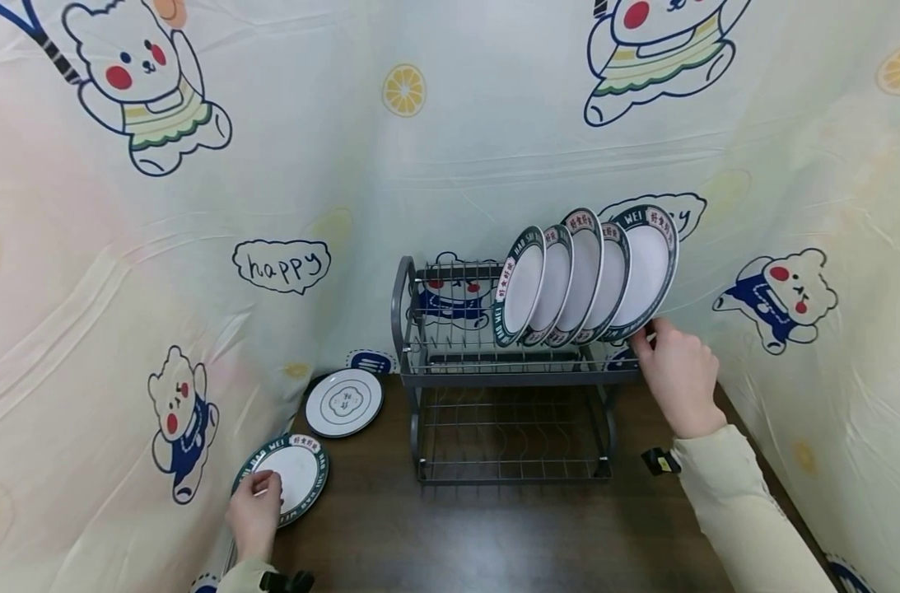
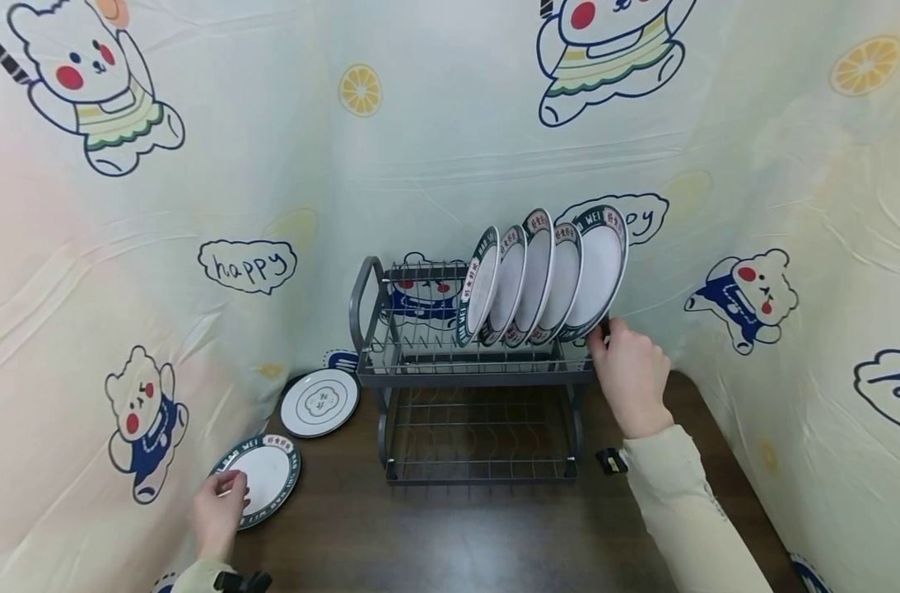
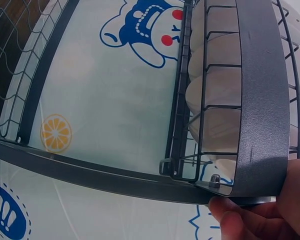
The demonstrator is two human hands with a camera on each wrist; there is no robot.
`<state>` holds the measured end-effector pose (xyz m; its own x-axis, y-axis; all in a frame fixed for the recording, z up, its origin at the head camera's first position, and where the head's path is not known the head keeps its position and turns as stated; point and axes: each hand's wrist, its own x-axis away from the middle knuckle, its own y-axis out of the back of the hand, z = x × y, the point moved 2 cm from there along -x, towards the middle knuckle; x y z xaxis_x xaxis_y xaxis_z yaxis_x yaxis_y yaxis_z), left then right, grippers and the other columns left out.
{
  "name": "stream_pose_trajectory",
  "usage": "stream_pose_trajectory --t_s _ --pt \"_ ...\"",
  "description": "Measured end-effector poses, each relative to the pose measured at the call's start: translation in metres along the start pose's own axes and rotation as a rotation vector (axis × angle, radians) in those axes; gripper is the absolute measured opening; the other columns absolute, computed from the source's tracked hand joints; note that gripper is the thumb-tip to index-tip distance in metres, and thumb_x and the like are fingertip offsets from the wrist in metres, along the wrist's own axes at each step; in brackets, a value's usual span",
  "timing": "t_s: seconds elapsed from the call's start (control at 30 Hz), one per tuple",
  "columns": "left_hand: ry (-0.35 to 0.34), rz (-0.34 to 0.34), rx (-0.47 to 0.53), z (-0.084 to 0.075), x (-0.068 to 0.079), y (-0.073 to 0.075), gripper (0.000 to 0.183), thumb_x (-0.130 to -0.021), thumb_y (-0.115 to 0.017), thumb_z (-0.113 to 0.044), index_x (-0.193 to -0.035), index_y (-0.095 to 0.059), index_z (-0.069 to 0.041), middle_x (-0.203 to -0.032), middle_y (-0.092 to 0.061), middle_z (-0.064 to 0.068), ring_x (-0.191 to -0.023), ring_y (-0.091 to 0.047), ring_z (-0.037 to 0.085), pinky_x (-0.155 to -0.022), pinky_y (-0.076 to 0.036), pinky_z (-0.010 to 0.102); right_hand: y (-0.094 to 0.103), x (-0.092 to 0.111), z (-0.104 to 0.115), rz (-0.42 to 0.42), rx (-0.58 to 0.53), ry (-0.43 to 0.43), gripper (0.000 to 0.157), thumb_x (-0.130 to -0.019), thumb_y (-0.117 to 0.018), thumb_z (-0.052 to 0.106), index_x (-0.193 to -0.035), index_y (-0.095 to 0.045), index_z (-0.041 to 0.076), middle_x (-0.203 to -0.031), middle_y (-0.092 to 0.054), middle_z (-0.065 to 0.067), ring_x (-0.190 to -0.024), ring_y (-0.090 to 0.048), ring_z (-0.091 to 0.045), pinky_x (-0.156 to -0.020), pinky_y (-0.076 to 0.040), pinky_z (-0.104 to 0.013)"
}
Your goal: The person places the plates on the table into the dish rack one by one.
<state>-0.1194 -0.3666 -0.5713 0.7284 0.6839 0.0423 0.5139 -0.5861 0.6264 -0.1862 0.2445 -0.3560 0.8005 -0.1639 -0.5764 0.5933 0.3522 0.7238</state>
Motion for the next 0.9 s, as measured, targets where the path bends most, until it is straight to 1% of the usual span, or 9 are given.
stream_pose_trajectory --t_s 0.17,0.27,0.4,0.53,0.63,0.73,0.77,0.83,0.9 --pt "0.045 0.001 -0.015 0.017 0.0 -0.002 0.031 -0.1 -0.055 -0.014 -0.12 -0.062 0.01 -0.109 -0.065 0.031 -0.09 -0.064 0.04 -0.056 -0.044 0.024 0.0 0.0 0.0 0.01 -0.001 -0.003 0.029 -0.102 -0.064 0.023 -0.083 -0.065 0.0 -0.059 -0.059 -0.019 -0.045 -0.05 -0.038 -0.037 -0.035 -0.05" --pt "0.078 0.013 -0.019 0.028 0.0 -0.003 0.032 -0.1 -0.055 -0.014 -0.12 -0.061 0.01 -0.11 -0.064 0.032 -0.093 -0.061 0.04 -0.057 -0.044 0.026 -0.001 0.0 0.0 0.013 -0.001 -0.003 0.03 -0.102 -0.064 0.023 -0.083 -0.065 0.0 -0.058 -0.058 -0.019 -0.045 -0.049 -0.038 -0.037 -0.035 -0.05" --pt "0.119 0.023 -0.013 0.037 0.0 -0.004 0.033 -0.101 -0.055 -0.014 -0.123 -0.059 0.01 -0.112 -0.063 0.033 -0.092 -0.062 0.041 -0.058 -0.045 0.028 0.0 0.0 0.0 0.012 -0.002 -0.001 0.029 -0.102 -0.064 0.022 -0.084 -0.065 -0.001 -0.063 -0.062 -0.022 -0.045 -0.051 -0.038 -0.037 -0.036 -0.049" --pt "0.163 0.025 0.011 0.048 0.001 -0.005 0.035 -0.099 -0.057 -0.012 -0.126 -0.055 0.011 -0.102 -0.067 0.03 -0.078 -0.063 0.033 -0.056 -0.044 0.029 0.0 0.0 0.001 0.013 -0.004 -0.007 0.03 -0.103 -0.064 0.022 -0.085 -0.066 -0.001 -0.066 -0.064 -0.022 -0.046 -0.052 -0.039 -0.038 -0.037 -0.05" --pt "0.22 0.027 0.056 0.057 0.003 -0.005 0.037 -0.099 -0.057 -0.012 -0.128 -0.053 0.01 -0.085 -0.069 0.022 -0.064 -0.061 0.022 -0.053 -0.043 0.029 -0.001 0.0 0.001 0.014 -0.006 -0.008 0.03 -0.103 -0.064 0.022 -0.085 -0.066 -0.001 -0.063 -0.063 -0.021 -0.046 -0.051 -0.037 -0.038 -0.037 -0.049" --pt "0.274 0.021 0.114 0.063 0.004 -0.005 0.038 -0.099 -0.055 -0.01 -0.13 -0.051 0.011 -0.076 -0.067 0.014 -0.058 -0.057 0.013 -0.051 -0.044 0.028 -0.002 0.0 0.001 0.009 -0.006 -0.004 0.03 -0.103 -0.064 0.022 -0.084 -0.065 -0.001 -0.061 -0.061 -0.019 -0.044 -0.048 -0.035 -0.037 -0.035 -0.046" --pt "0.292 0.014 0.128 0.065 0.003 -0.006 0.039 -0.099 -0.055 -0.01 -0.132 -0.051 0.011 -0.076 -0.067 0.011 -0.057 -0.055 0.011 -0.05 -0.045 0.027 -0.003 0.0 0.0 0.007 -0.006 -0.001 0.03 -0.103 -0.063 0.022 -0.084 -0.065 -0.001 -0.061 -0.06 -0.019 -0.044 -0.048 -0.034 -0.037 -0.034 -0.045" --pt "0.312 0.003 0.147 0.068 0.003 -0.005 0.041 -0.099 -0.055 -0.009 -0.134 -0.051 0.012 -0.078 -0.067 0.013 -0.057 -0.053 0.009 -0.049 -0.045 0.025 -0.004 0.0 0.0 0.002 -0.005 0.004 0.03 -0.103 -0.063 0.021 -0.083 -0.064 -0.001 -0.059 -0.059 -0.018 -0.043 -0.046 -0.032 -0.036 -0.032 -0.042" --pt "0.328 -0.013 0.161 0.069 0.003 -0.005 0.043 -0.099 -0.055 -0.008 -0.137 -0.05 0.013 -0.087 -0.068 0.023 -0.056 -0.052 0.007 -0.049 -0.046 0.023 -0.005 0.0 0.0 -0.002 -0.004 0.008 0.031 -0.103 -0.062 0.021 -0.082 -0.063 -0.001 -0.058 -0.057 -0.017 -0.042 -0.044 -0.031 -0.036 -0.03 -0.04"
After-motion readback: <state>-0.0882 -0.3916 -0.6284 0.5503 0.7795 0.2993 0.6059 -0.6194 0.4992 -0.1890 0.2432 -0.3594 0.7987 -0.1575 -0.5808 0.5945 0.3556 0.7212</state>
